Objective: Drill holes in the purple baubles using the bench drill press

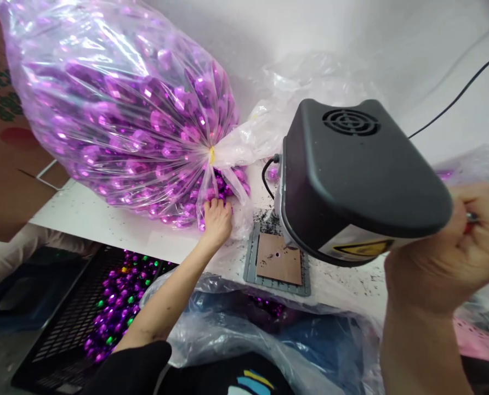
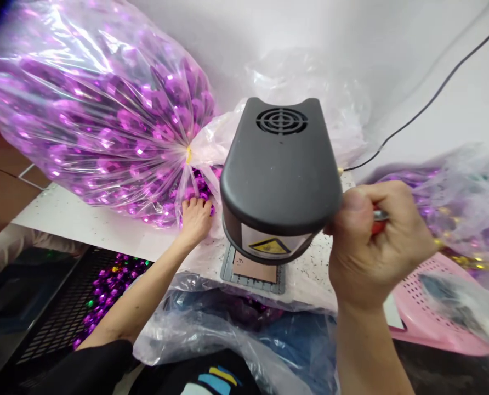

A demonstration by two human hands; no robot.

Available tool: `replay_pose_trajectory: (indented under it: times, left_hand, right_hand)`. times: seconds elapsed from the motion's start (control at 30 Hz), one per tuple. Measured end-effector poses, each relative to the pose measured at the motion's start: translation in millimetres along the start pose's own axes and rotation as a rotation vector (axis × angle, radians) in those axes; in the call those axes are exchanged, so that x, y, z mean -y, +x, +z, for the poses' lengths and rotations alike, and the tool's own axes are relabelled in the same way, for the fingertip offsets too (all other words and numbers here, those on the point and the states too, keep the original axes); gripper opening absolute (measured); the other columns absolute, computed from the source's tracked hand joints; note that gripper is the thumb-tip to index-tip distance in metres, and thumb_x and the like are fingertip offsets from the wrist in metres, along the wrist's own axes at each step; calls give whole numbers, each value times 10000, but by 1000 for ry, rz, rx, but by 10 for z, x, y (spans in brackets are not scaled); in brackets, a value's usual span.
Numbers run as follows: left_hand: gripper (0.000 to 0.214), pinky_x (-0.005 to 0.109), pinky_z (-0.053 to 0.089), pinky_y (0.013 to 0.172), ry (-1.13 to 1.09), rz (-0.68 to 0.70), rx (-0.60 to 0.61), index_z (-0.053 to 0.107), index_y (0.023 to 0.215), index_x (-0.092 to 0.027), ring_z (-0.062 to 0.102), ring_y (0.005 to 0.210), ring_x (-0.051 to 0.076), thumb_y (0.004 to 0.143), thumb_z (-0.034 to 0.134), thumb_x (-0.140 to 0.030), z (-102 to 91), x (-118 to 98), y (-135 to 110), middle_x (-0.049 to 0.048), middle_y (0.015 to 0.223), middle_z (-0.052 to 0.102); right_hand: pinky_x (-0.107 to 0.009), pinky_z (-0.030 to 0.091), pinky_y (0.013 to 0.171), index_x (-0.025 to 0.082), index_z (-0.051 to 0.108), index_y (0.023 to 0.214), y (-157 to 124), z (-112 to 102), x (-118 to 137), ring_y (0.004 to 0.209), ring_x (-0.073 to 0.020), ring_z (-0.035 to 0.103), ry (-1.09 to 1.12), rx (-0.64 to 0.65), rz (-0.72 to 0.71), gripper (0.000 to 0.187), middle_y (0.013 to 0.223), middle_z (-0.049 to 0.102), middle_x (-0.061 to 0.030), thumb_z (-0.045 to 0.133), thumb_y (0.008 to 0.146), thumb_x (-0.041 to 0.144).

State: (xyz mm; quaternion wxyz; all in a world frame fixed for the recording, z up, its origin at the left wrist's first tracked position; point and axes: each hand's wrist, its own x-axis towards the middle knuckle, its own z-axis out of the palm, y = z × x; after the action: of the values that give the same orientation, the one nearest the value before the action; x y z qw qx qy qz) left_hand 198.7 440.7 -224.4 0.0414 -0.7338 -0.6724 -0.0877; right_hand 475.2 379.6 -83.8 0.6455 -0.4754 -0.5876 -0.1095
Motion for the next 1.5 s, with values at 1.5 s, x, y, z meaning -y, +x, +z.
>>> replay_pose_trajectory:
  times: [1.5]
  left_hand:
    - [466,466,465,1114,-1363,-28,169,651,1270,-204,637,1216,285,828,775,-286,286,-704,-887,94,1303,692]
  right_hand:
    - [-174,277,564,145,550,734,-3,1,-8,588,-5,344,57,78,18,374,611,363,62,506,999,405]
